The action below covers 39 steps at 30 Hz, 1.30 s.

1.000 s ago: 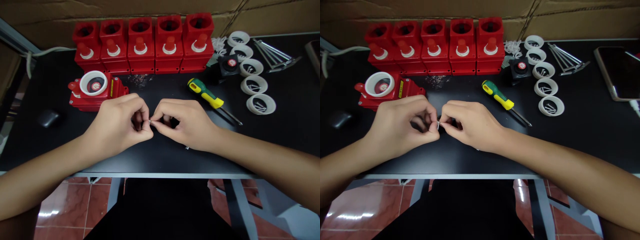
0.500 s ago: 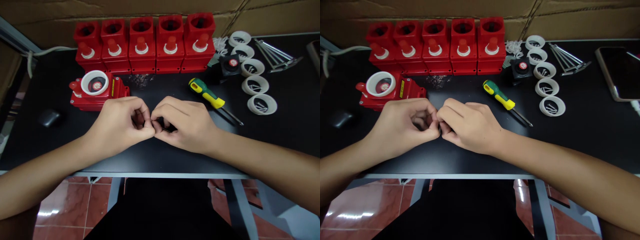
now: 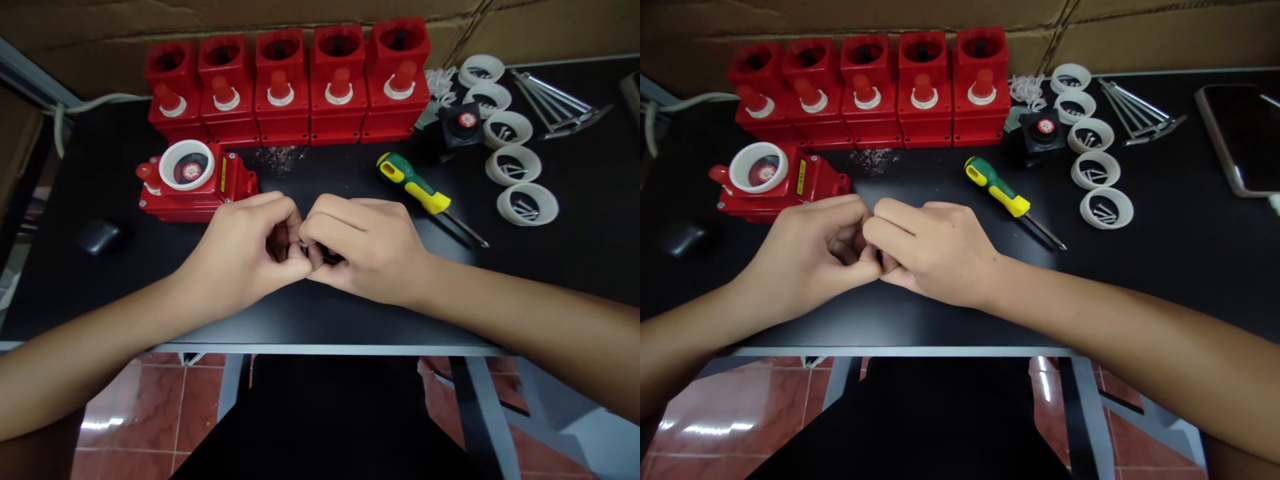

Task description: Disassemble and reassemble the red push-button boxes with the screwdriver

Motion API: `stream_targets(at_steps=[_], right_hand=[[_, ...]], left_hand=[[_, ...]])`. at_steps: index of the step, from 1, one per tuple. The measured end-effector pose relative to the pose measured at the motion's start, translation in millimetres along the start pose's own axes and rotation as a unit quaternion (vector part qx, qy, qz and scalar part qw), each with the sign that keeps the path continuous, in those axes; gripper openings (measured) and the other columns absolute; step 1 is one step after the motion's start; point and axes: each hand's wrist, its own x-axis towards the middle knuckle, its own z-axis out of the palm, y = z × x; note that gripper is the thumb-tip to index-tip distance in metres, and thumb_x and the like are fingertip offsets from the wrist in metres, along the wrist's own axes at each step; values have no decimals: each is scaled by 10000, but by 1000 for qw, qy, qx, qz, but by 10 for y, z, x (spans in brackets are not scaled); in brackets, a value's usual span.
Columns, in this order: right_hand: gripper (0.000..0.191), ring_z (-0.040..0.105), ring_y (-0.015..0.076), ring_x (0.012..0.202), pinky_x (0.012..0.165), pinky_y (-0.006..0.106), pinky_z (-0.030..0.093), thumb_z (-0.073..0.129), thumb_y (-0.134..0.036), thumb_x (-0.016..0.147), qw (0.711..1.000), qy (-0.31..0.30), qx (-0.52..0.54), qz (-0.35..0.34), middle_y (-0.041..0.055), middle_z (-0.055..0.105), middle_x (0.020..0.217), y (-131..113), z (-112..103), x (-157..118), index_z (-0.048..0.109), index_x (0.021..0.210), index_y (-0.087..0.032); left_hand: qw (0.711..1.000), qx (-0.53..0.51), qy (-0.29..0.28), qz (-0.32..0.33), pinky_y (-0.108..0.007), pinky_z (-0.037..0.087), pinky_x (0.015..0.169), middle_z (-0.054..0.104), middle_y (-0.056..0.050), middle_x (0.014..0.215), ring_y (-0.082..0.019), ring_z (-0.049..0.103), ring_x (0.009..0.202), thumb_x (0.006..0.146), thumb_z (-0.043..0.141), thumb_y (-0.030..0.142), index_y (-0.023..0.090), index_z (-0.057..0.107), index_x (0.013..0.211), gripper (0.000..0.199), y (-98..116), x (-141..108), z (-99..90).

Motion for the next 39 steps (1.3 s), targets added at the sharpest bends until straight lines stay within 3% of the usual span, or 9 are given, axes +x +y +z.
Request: stream_targets(at_steps=[7, 13, 19, 25, 32, 39], right_hand=[[182, 521, 136, 702, 686, 318, 434, 592, -90, 1040, 995, -6, 99, 17, -10, 677, 885, 40, -45, 17, 616, 957, -250], [125, 619, 137, 731, 717, 313, 512, 634, -164, 1080, 990, 11, 137, 17, 40, 793, 1015, 74, -73, -32, 740, 1140, -190], [156, 594, 112, 649, 666, 289, 497, 653, -128, 1121, 995, -11, 101, 3, 3, 785, 933, 112, -99, -23, 748, 1035, -218], [185, 586, 106, 648, 654, 280, 461, 652, -96, 1080, 996, -8, 88, 6, -18, 747, 864, 97, -135, -9, 721, 958, -217], [133, 599, 112, 699, 651, 271, 447, 658, -105, 997, 985, -43, 158, 59, -22, 714, 905, 118, -175, -8, 662, 967, -234], [100, 609, 111, 711, 675, 287, 484, 700, -177, 1096, 981, -69, 176, 42, 35, 776, 1081, 144, -224, -22, 733, 1188, -198]], left_hand=[[998, -47, -4, -29, -281, 505, 614, 639, 34, 754, -174, 686, 733, 855, 685, 250, 272, 600, 794, 106, 2, 3, 3], [995, -84, -18, -50, -287, 493, 564, 686, 53, 690, -171, 696, 636, 887, 693, 248, 282, 627, 854, 81, -58, -15, 20], [991, -109, -35, -67, -308, 553, 594, 728, 41, 709, -194, 747, 663, 850, 690, 266, 290, 635, 858, 61, -78, -20, 29], [995, -86, -24, -48, -280, 529, 601, 677, 31, 782, -175, 716, 712, 831, 694, 232, 277, 658, 835, 58, -28, 2, 3], [997, -59, -23, -31, -280, 516, 613, 690, 42, 760, -167, 704, 688, 869, 700, 212, 277, 654, 855, 81, -56, -10, -22], [996, -72, -32, -36, -309, 568, 633, 750, 41, 743, -189, 760, 679, 926, 689, 246, 288, 644, 901, 67, -72, -19, -16]])
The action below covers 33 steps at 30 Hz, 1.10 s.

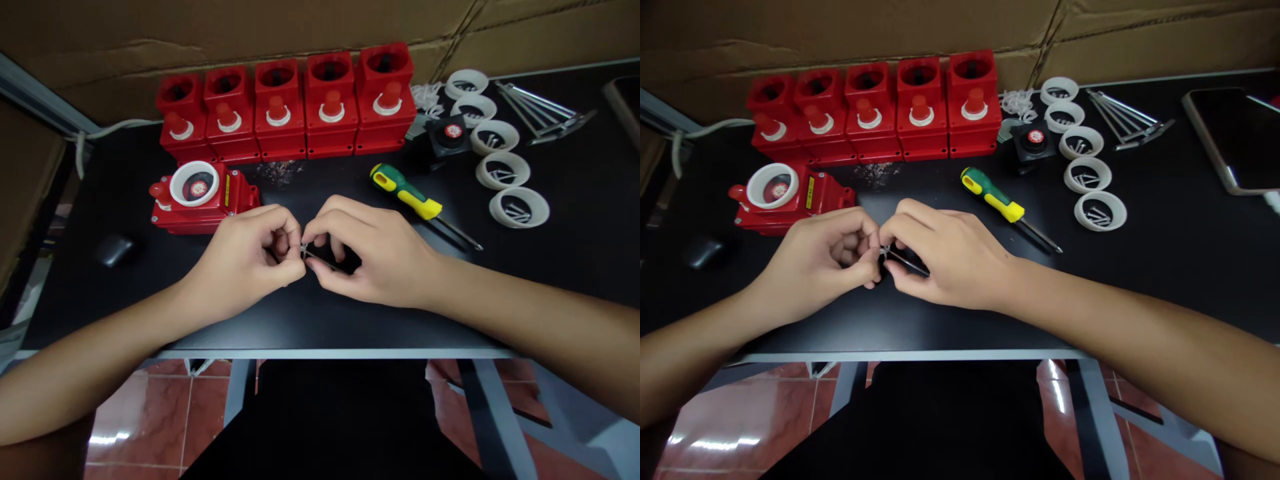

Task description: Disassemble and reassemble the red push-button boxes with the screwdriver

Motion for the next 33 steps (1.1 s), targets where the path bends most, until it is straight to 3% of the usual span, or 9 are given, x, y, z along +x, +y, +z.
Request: stream_targets(at_steps=[3, 8, 11, 14, 19, 24, 30, 33], right_hand=[[98, 600, 99, 702, 670, 274, 482, 675, -145, 1161, 1000, -22, 1, 2, 27, 761, 1076, 13, -15, 5, 742, 1134, -212], [45, 613, 106, 722, 672, 278, 482, 721, -173, 1109, 999, -16, 16, 28, 23, 740, 1072, 28, -18, -8, 734, 1131, -209], [65, 583, 108, 726, 683, 283, 473, 775, -220, 1129, 999, -32, 21, 27, 27, 752, 1091, 39, -4, -14, 762, 1190, -201], [54, 572, 97, 714, 685, 268, 470, 743, -169, 1163, 999, -20, 36, 21, 12, 746, 1037, 52, 8, -1, 773, 1126, -194], [103, 574, 75, 665, 652, 251, 454, 725, -105, 1059, 996, 3, 80, 28, -29, 690, 936, 48, 3, 36, 719, 1017, -199], [114, 558, 90, 639, 626, 270, 436, 689, -137, 951, 988, 13, 124, 92, -45, 671, 876, 34, -24, 69, 637, 940, -238], [102, 593, 141, 686, 671, 326, 467, 663, -174, 917, 965, 20, 192, 180, -36, 650, 819, 12, -62, 111, 614, 912, -263], [110, 597, 156, 696, 676, 346, 464, 655, -205, 979, 953, 25, 216, 212, -38, 623, 789, 8, -69, 120, 604, 914, -276]], left_hand=[[1000, 3, 0, -5, -303, 573, 643, 744, 41, 752, -181, 755, 688, 922, 684, 263, 288, 637, 883, 66, 11, 7, 5], [1000, 13, 3, 8, -276, 571, 643, 707, 34, 811, -166, 738, 727, 919, 705, 272, 278, 649, 866, 78, 19, 20, -2], [1000, 15, 9, 20, -247, 543, 589, 657, 26, 875, -138, 685, 701, 938, 719, 255, 259, 680, 864, 84, 22, 25, -2], [999, 15, 12, 28, -223, 519, 534, 624, 21, 929, -113, 627, 661, 960, 729, 232, 245, 703, 880, 85, 26, 23, -9], [1000, 5, 11, 21, -248, 633, 616, 694, -4, 1021, -135, 710, 711, 964, 747, 244, 253, 674, 962, 74, 15, 8, -17], [1000, -2, -12, 18, -229, 586, 596, 738, 40, 882, -138, 741, 660, 1023, 704, 243, 265, 659, 1119, 108, -15, -4, 10], [997, 44, -1, 66, -219, 591, 664, 723, 51, 845, -108, 693, 652, 1077, 675, 233, 238, 726, 1056, 55, -44, 4, 22], [997, 45, -5, 64, -231, 591, 674, 733, 47, 854, -111, 694, 653, 1067, 675, 225, 234, 729, 1061, 55, -48, 10, 35]])
